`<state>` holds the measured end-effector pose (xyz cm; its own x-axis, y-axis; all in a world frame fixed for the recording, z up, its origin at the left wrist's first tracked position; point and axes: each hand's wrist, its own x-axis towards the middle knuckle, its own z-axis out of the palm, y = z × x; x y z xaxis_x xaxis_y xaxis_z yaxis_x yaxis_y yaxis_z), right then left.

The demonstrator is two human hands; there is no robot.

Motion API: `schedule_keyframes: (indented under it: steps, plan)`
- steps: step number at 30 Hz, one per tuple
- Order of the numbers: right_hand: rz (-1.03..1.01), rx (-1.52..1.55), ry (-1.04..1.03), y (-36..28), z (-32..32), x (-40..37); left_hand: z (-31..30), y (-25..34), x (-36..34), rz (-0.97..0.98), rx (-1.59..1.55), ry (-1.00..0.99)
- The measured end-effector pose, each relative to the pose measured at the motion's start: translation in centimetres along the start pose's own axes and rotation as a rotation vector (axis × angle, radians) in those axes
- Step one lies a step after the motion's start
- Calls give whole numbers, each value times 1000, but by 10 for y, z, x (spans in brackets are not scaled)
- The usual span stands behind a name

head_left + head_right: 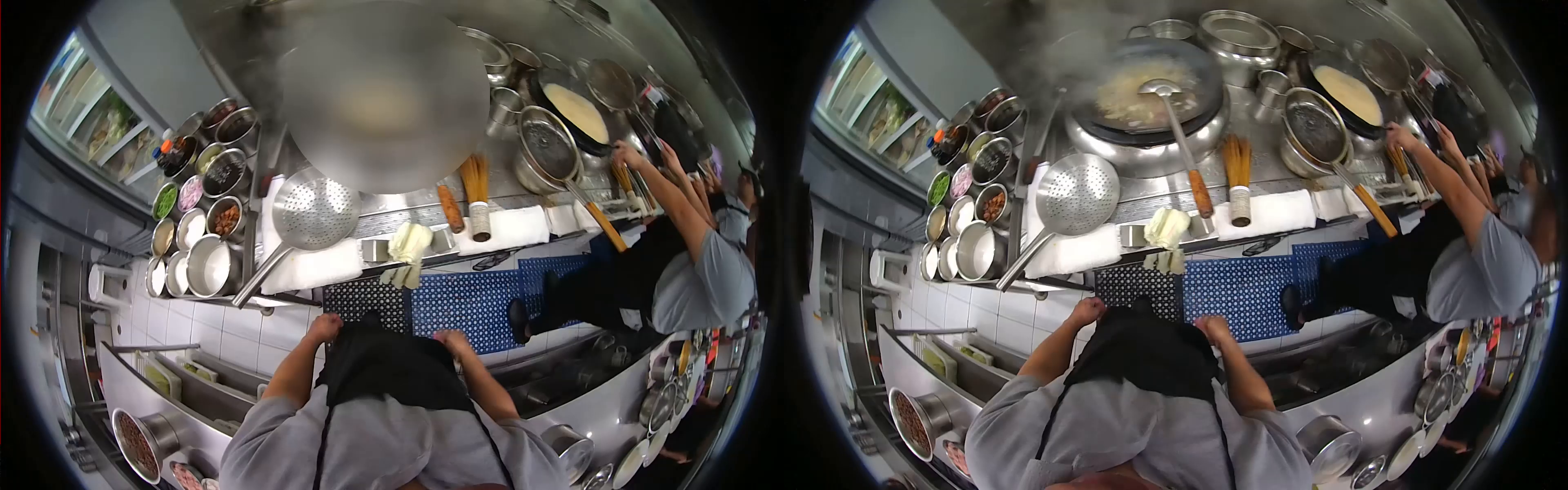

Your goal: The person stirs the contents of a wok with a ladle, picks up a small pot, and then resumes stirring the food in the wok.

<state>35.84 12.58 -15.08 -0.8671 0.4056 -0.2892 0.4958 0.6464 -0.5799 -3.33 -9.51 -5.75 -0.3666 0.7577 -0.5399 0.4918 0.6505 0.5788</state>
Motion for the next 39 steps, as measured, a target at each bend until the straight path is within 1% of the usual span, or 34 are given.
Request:
schedule_keyframes:
  steps: [1, 2, 3, 4, 5, 6, 7, 8, 9, 10, 11, 12, 13, 15, 16, 19, 20, 22, 23, 24, 25, 26, 27, 29, 30, 32, 33, 34, 36, 39]
  plan:
    - [63, -228, -139, -18, 8, -29, 1, 11, 2, -83, -51, -23]
    - [363, 1, -114, 18, 73, -53, 7, 14, 2, -109, -69, -63]
    - [655, 226, -14, 53, 135, -76, 11, 17, 1, -90, -8, -120]
    - [628, 212, -49, 47, 130, -84, 24, 7, 4, 4, 58, -123]
    - [600, 199, -83, 39, 124, -92, 35, 1, 2, 19, 52, -133]
    - [572, 187, -119, 23, 114, -102, 43, -2, -4, 222, 169, -115]
    - [436, 27, -240, 14, 97, -102, 42, 18, -20, 163, 205, -153]
    - [299, -136, -359, 6, 64, -93, 55, -7, -11, 311, 295, -243]
    - [159, -299, -478, -2, 45, -92, 58, -9, -18, 364, 249, -221]
    - [334, -2, -255, 7, 52, -87, 60, -6, -25, 417, 199, -201]
    - [522, 279, -99, 8, 48, -82, 60, 0, -30, 470, 145, -181]
    - [668, 567, 116, 7, 42, -77, 55, 12, -28, 490, 185, -205]
    - [825, 843, 264, -13, 6, -66, 45, 30, -28, 456, 241, -219]
    - [786, 809, 353, -52, -65, -69, 34, 64, -28, 385, 344, -240]
    - [767, 789, 395, -63, -85, -74, 34, 68, -19, 349, 423, -234]
    - [638, 526, 771, -66, -102, -91, 38, 106, -1, 255, 352, -375]
    - [650, 335, 813, -73, -119, -105, 50, 114, 11, 260, 382, -458]
    - [743, 325, 852, -75, -138, -137, 66, 167, 4, 315, 285, -608]
    - [776, 177, 929, -79, -148, -156, 82, 181, 4, 411, 127, -716]
    - [758, 78, 1009, -81, -155, -177, 95, 192, 6, 499, -32, -820]
    - [856, -10, 1033, -95, -167, -197, 109, 200, 5, 326, -184, -987]
    - [902, -143, 1004, -90, -166, -217, 115, 205, 6, 141, -342, -1139]
    - [901, -175, 1117, -100, -172, -236, 112, 210, 12, 351, -213, -1172]
    - [1067, -233, 1036, -108, -172, -263, 114, 218, 17, 765, 30, -1207]
    - [1053, -243, 990, -101, -162, -276, 96, 230, 3, 432, -163, -1235]
    - [1003, -271, 919, -98, -153, -293, 86, 235, 0, 202, -101, -1219]
    - [968, -282, 902, -102, -153, -293, 98, 228, 18, 309, 153, -1181]
    - [935, -288, 889, -105, -153, -291, 108, 211, 36, 425, 186, -1187]
    - [944, -278, 947, -109, -154, -286, 117, 179, 65, 657, 254, -1192]
    - [949, -238, 1024, -111, -156, -285, 86, 182, 53, 358, 474, -1208]
